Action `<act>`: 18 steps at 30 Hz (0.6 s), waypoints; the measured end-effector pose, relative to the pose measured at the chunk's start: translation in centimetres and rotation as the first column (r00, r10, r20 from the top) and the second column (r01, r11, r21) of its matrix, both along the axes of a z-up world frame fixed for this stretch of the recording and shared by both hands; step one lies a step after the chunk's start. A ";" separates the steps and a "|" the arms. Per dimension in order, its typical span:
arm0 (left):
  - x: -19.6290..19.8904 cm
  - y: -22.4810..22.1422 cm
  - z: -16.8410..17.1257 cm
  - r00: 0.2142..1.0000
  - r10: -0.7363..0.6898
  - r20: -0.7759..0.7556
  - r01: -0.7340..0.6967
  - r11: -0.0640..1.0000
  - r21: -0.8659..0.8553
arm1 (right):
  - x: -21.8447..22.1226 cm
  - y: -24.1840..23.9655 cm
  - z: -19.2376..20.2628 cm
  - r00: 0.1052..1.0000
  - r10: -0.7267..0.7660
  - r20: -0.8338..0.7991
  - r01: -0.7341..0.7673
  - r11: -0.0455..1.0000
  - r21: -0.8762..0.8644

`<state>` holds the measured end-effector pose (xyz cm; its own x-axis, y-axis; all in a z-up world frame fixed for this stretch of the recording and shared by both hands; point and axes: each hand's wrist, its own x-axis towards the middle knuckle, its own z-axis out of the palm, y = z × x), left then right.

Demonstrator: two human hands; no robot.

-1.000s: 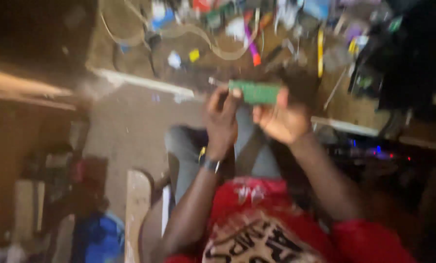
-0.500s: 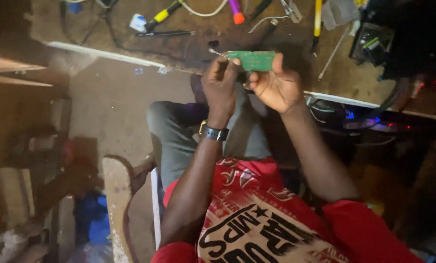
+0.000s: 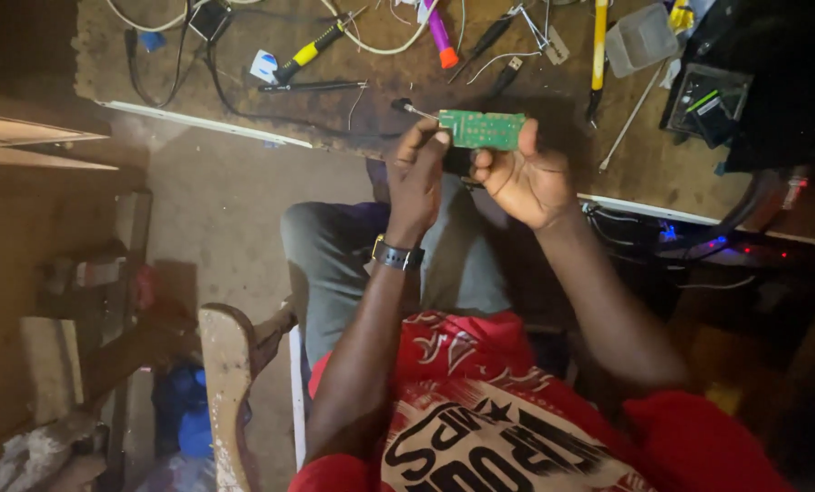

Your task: Soldering electronic components onto a circuit board at a cluttered workbench.

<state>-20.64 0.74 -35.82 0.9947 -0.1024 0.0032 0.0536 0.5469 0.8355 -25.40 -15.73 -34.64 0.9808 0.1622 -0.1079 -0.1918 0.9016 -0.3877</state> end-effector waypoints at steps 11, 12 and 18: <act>-0.5 -0.6 1.1 0.997 0.071 -0.037 -0.071 0.997 0.000 | -0.7 -0.1 -1.0 0.999 -0.046 0.007 0.046 0.999 0.001; -0.5 -0.6 1.8 0.997 0.070 -0.037 -0.070 0.998 0.000 | -0.6 0.0 -0.5 0.999 -0.047 0.008 0.047 0.999 0.001; -0.8 -1.3 2.6 0.990 0.125 -0.072 -0.117 0.988 0.103 | -0.7 0.3 1.2 0.999 -0.042 0.001 0.042 0.998 -0.048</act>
<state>-21.46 -0.54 -33.24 0.9966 0.0229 -0.0791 0.0591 0.4691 0.8812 -26.08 -15.47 -33.47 0.9866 0.1159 -0.1149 -0.1546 0.8890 -0.4311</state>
